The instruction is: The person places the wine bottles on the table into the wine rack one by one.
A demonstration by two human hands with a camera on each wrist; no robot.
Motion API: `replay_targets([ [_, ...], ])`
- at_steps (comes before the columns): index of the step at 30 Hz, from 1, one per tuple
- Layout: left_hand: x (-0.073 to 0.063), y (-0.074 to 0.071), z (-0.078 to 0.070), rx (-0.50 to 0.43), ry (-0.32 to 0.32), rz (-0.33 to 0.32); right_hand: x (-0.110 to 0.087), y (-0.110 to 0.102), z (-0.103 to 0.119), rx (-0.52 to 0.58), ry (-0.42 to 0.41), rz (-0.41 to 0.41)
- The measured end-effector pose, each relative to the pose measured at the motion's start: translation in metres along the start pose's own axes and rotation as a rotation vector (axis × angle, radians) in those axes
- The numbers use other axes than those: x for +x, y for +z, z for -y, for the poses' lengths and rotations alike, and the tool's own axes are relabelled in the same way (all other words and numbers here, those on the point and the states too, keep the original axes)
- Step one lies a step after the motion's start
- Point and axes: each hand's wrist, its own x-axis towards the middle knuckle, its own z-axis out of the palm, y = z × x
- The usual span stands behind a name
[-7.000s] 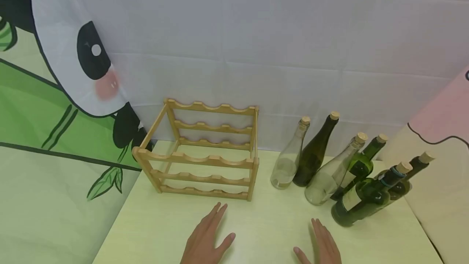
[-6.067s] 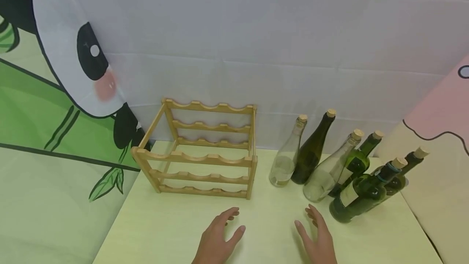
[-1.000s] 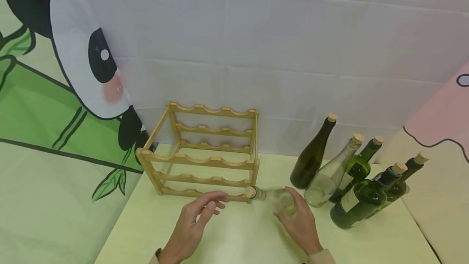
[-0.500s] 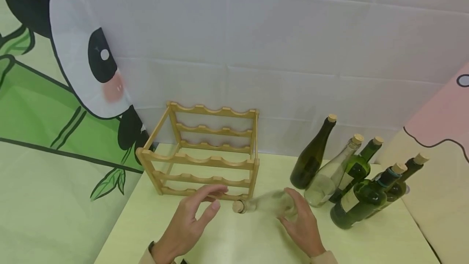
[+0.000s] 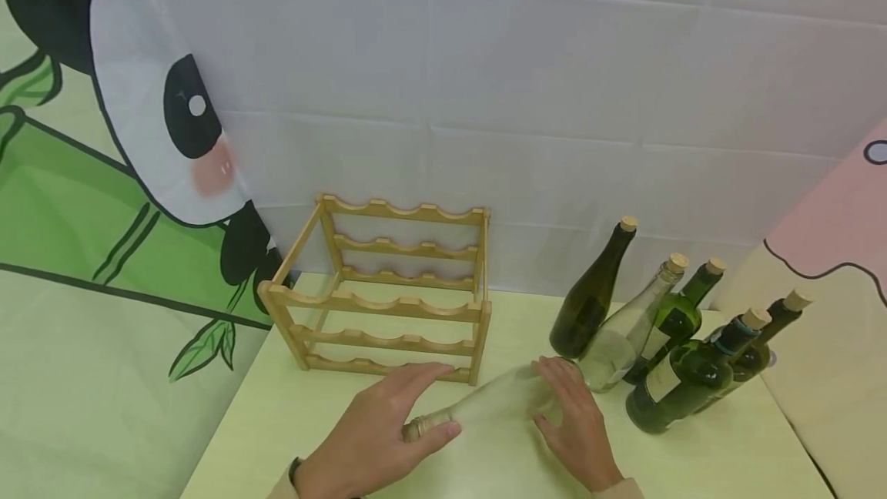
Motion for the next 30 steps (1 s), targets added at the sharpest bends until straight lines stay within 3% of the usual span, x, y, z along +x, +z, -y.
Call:
replay_targets([
  [4, 0.000, 0.007, 0.001, 0.049, 0.006, 0.062, 0.000, 0.000, 0.001, -0.009, -0.023, 0.006],
  [12, 0.001, 0.019, 0.012, 0.120, -0.073, 0.278, -0.003, 0.002, 0.003, -0.027, -0.067, 0.013],
  [16, 0.001, 0.027, 0.022, 0.094, -0.100, 0.380, -0.004, 0.002, 0.004, -0.050, -0.089, 0.018],
  [19, 0.002, 0.034, 0.031, -0.033, -0.107, 0.430, -0.003, 0.001, 0.006, -0.056, -0.102, 0.025],
  [23, 0.001, 0.049, 0.044, -0.351, -0.133, 0.473, -0.002, 0.002, 0.007, -0.061, -0.121, 0.025],
  [26, -0.001, 0.060, 0.052, -0.580, -0.201, 0.516, -0.002, 0.004, 0.007, -0.063, -0.139, 0.019],
  [30, -0.006, 0.069, 0.059, -0.747, -0.296, 0.569, -0.002, 0.006, 0.008, -0.059, -0.166, 0.008],
])
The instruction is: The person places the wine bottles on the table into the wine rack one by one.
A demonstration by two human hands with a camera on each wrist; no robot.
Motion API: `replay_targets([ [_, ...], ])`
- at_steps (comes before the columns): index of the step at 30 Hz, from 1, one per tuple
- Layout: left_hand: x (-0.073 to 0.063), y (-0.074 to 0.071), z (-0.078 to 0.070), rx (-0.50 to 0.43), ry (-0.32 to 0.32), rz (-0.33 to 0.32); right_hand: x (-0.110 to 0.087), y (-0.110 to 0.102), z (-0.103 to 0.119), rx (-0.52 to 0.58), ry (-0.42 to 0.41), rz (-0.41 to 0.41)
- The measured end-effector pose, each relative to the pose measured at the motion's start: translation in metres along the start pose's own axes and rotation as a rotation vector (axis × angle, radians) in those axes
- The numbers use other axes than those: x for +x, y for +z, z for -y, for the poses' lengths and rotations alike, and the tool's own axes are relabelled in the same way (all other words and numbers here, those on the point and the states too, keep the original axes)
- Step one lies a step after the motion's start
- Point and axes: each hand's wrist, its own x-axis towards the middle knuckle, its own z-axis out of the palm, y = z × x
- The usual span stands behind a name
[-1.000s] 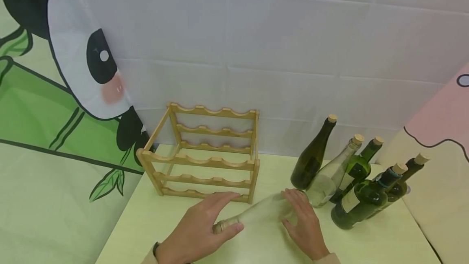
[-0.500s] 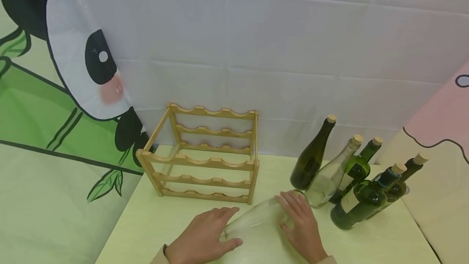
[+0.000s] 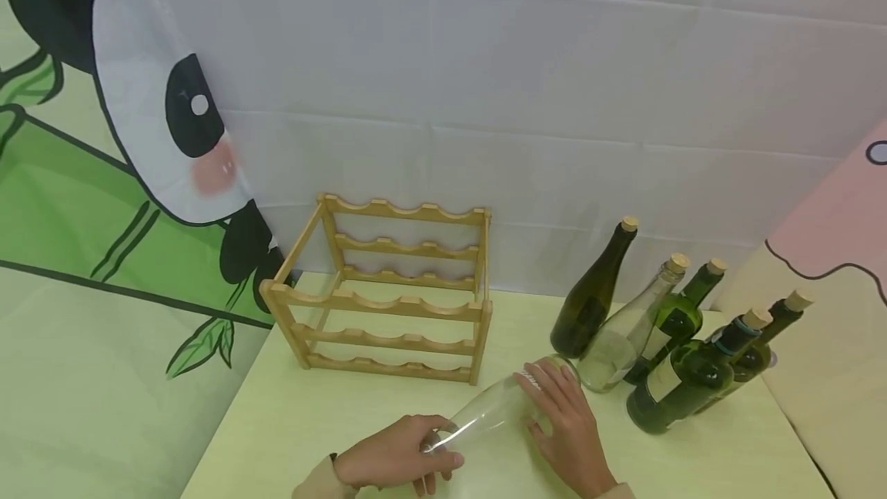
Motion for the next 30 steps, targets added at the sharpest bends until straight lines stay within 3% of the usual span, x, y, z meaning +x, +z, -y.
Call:
replay_targets([
  [6, -0.003, 0.001, 0.010, -0.078, -0.055, 0.054, 0.000, 0.000, 0.003, -0.004, -0.030, -0.003],
  [13, -0.009, -0.008, 0.014, 0.024, -0.090, 0.007, -0.001, 0.005, 0.006, 0.018, -0.051, -0.032],
  [19, -0.017, -0.023, 0.019, 0.051, -0.077, 0.035, -0.003, 0.010, 0.009, 0.052, -0.059, -0.030],
  [23, -0.021, -0.031, 0.022, 0.040, -0.073, 0.052, -0.003, 0.012, 0.011, 0.075, 0.008, 0.007],
  [30, -0.029, -0.052, 0.030, 0.049, -0.032, 0.137, -0.001, 0.016, 0.015, 0.153, 0.212, 0.052],
])
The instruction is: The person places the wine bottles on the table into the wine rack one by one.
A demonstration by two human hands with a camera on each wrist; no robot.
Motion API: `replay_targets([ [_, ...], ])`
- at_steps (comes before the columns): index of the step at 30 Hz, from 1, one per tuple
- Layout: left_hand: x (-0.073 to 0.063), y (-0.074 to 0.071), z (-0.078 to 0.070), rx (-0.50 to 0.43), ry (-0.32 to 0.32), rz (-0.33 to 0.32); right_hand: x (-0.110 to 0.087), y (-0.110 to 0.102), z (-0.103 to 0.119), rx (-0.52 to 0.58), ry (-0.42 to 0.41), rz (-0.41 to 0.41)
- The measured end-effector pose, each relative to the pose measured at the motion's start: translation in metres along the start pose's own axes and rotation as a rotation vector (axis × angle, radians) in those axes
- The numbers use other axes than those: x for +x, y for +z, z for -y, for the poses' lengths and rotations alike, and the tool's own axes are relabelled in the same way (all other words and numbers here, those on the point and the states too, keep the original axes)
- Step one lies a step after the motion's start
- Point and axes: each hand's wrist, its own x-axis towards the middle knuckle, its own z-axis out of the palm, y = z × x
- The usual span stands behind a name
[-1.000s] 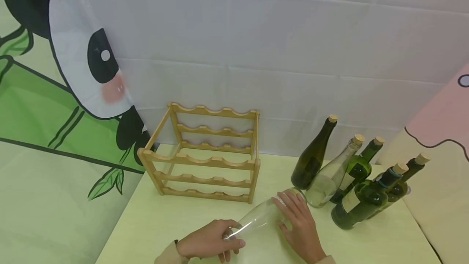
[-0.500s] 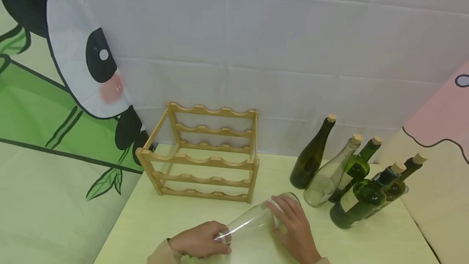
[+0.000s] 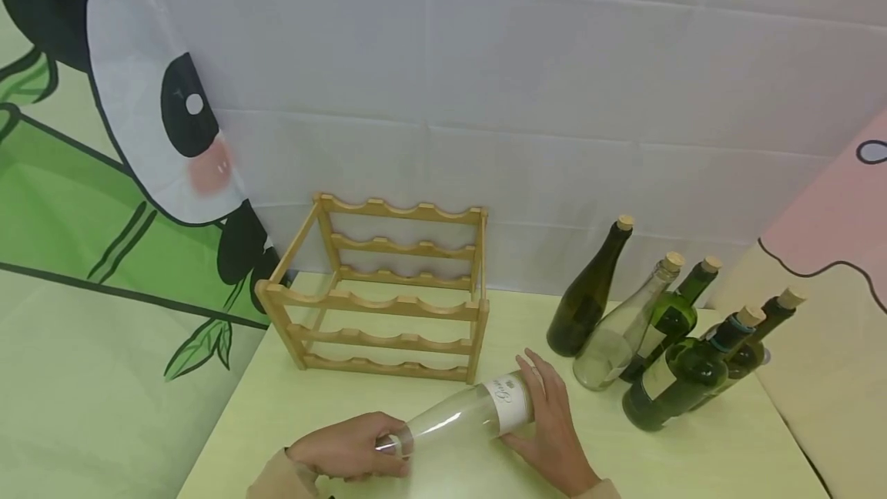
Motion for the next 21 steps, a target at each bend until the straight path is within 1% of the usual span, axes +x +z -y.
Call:
replay_targets([
  [2, -0.004, -0.005, 0.001, 0.002, -0.006, 0.004, 0.000, 0.002, 0.000, 0.028, 0.039, -0.019],
  [5, -0.013, -0.010, 0.003, 0.022, 0.002, -0.005, 0.000, 0.006, -0.002, 0.062, 0.077, -0.050],
  [6, -0.017, -0.010, 0.000, 0.004, -0.013, -0.022, 0.000, 0.007, -0.003, 0.069, 0.088, -0.055],
  [8, -0.024, -0.012, 0.001, 0.012, -0.014, -0.038, -0.001, 0.009, -0.006, 0.098, 0.125, -0.046],
  [9, -0.027, -0.013, 0.002, 0.019, -0.019, -0.050, -0.001, 0.011, -0.008, 0.116, 0.144, -0.035],
  [11, -0.034, -0.014, 0.004, 0.019, -0.049, -0.079, -0.002, 0.015, -0.011, 0.146, 0.178, -0.001],
  [16, -0.047, -0.015, 0.008, 0.060, -0.147, -0.148, -0.001, 0.026, -0.012, 0.223, 0.240, 0.113],
  [18, -0.052, -0.015, 0.008, 0.062, -0.181, -0.167, 0.003, 0.029, -0.011, 0.306, 0.285, 0.146],
  [21, -0.060, -0.015, 0.008, 0.016, -0.219, -0.192, 0.012, 0.034, -0.008, 0.463, 0.366, 0.182],
])
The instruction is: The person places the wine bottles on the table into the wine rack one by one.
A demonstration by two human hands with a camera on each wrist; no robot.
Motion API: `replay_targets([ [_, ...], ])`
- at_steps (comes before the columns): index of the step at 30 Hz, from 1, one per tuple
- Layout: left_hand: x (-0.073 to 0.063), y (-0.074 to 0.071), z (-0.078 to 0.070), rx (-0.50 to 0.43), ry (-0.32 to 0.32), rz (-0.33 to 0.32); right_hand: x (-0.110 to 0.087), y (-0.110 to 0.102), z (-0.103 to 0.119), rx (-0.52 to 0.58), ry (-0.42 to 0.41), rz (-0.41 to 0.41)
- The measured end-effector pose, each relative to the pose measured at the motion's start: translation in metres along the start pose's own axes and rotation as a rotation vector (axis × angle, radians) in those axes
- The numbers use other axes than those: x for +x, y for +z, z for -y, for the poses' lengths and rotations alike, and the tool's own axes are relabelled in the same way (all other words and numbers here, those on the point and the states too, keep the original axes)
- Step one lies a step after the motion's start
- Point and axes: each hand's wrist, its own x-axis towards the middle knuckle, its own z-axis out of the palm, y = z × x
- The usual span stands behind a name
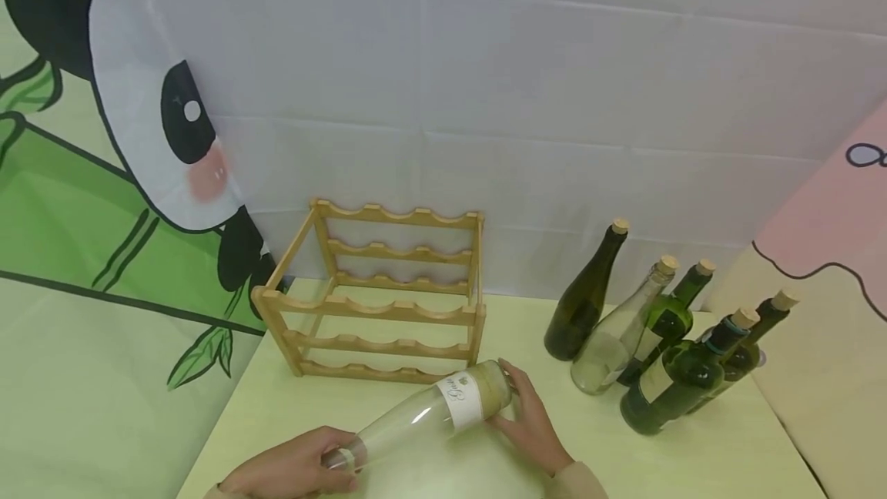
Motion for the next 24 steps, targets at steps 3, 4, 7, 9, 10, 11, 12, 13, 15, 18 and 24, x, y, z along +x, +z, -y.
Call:
replay_targets([
  [3, -0.008, -0.002, 0.003, -0.047, -0.036, -0.020, 0.010, 0.008, 0.003, 0.106, 0.064, 0.042],
  [4, -0.011, -0.002, 0.004, -0.056, -0.049, -0.028, 0.013, 0.011, 0.004, 0.130, 0.077, 0.056],
  [7, -0.017, -0.006, 0.006, -0.076, -0.045, -0.017, 0.021, 0.021, 0.006, 0.177, 0.058, 0.071],
  [9, -0.019, -0.008, 0.006, -0.084, -0.028, -0.001, 0.025, 0.027, 0.007, 0.195, 0.020, 0.054],
  [10, -0.021, -0.009, 0.005, -0.088, -0.016, 0.008, 0.027, 0.030, 0.007, 0.197, -0.002, 0.037],
  [11, -0.022, -0.011, 0.005, -0.091, -0.009, 0.013, 0.029, 0.032, 0.006, 0.181, -0.025, 0.011],
  [12, -0.023, -0.012, 0.005, -0.096, -0.013, 0.010, 0.030, 0.035, 0.005, 0.160, -0.041, -0.013],
  [13, -0.024, -0.013, 0.005, -0.099, -0.017, 0.008, 0.032, 0.036, 0.004, 0.132, -0.048, -0.041],
  [15, -0.026, -0.014, 0.005, -0.090, -0.016, 0.003, 0.034, 0.038, 0.001, 0.078, -0.055, -0.080],
  [18, -0.029, -0.016, 0.008, -0.081, 0.008, 0.015, 0.035, 0.039, -0.003, 0.052, -0.039, -0.082],
  [24, -0.037, -0.018, 0.012, -0.109, 0.044, 0.031, 0.033, 0.038, -0.005, 0.092, -0.010, -0.045],
])
